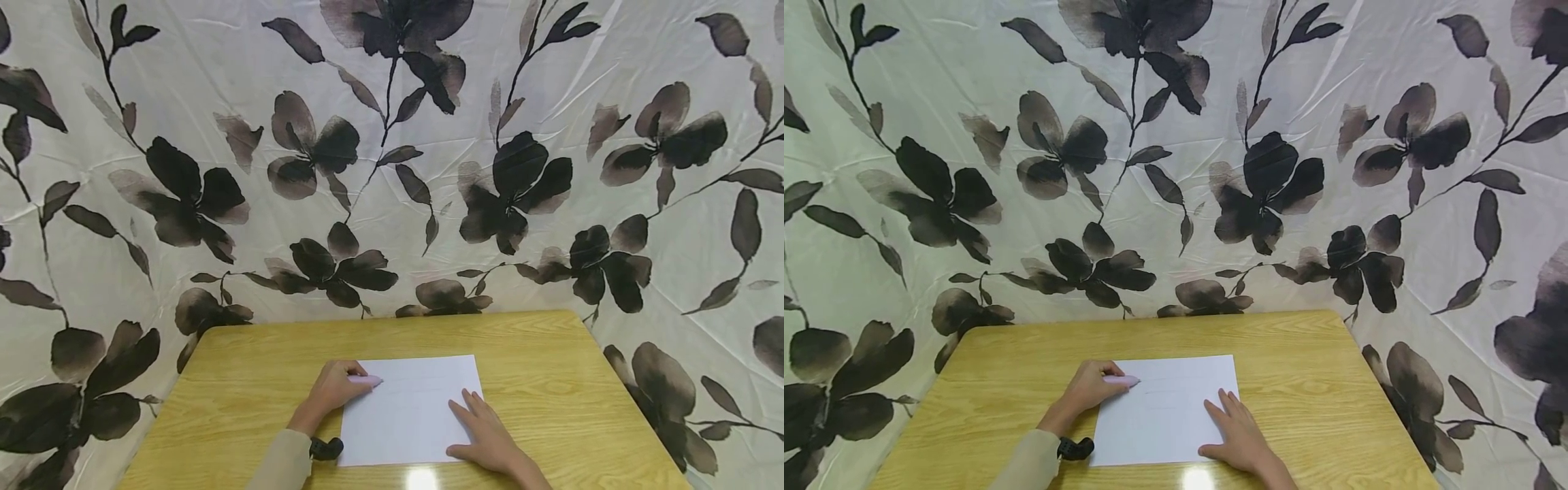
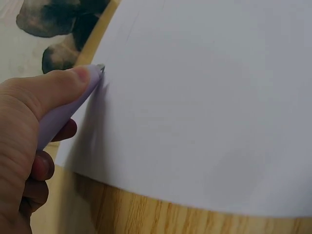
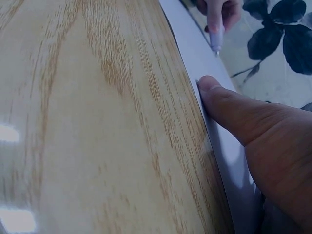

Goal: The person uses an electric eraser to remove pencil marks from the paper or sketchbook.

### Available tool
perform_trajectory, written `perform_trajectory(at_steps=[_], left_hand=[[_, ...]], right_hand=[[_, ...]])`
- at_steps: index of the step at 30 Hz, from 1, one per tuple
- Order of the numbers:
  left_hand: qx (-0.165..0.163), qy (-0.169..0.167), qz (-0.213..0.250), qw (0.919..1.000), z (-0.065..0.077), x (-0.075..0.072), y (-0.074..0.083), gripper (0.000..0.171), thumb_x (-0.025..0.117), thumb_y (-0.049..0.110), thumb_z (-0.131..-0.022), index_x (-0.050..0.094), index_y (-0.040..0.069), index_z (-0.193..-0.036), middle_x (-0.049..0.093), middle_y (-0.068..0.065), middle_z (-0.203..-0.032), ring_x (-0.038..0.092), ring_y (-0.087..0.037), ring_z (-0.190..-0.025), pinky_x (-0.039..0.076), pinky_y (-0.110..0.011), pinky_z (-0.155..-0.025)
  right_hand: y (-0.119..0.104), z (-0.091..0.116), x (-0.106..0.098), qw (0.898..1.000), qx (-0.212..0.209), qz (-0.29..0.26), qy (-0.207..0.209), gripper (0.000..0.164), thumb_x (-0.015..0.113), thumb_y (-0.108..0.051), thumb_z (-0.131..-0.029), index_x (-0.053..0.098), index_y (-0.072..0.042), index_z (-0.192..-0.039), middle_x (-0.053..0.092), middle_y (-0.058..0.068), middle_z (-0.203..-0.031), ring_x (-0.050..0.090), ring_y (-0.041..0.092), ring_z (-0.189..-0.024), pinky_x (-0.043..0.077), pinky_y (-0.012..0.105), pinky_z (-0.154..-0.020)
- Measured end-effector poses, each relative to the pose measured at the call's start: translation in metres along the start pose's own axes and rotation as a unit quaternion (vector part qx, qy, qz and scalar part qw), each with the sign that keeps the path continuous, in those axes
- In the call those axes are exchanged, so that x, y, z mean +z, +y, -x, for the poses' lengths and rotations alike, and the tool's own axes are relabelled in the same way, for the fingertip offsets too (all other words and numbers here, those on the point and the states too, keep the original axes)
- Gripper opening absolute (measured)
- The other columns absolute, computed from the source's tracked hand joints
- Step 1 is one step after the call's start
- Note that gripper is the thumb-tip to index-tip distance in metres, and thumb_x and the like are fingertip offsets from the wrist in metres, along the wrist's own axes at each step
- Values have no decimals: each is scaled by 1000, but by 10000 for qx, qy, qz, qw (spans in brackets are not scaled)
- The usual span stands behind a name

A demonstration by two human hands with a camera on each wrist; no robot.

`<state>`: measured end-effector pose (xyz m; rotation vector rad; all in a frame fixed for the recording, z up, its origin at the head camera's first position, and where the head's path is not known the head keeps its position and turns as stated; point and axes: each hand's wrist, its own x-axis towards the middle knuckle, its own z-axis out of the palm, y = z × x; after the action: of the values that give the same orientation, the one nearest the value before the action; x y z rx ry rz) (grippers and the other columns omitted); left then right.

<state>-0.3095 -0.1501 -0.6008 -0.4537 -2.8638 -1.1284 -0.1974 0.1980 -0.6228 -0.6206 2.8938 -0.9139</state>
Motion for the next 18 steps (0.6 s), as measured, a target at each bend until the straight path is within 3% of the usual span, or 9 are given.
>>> perform_trajectory(at_steps=[9, 18], left_hand=[[-99, -24, -7, 9999, -3, 2, 2, 17, 84, 39, -73, 72, 30, -81, 65, 14, -85, 57, -11, -82, 46, -36, -77], [88, -76, -64, 9999, -2, -2, 1, 17, 83, 39, -74, 71, 29, -81, 64, 13, -84, 56, -12, -81, 47, -37, -75]], right_hand=[[-3, -1, -6, 9999, -92, -41, 15, 83, 70, -56, -80, 46, -6, -143, 26, 26, -152, 18, 47, -139, 17, 64, -106], [-2, -1, -6, 10000, -70, -5, -7, 84, 69, -57, -80, 46, -7, -143, 27, 26, -152, 19, 47, -139, 18, 64, -105]])
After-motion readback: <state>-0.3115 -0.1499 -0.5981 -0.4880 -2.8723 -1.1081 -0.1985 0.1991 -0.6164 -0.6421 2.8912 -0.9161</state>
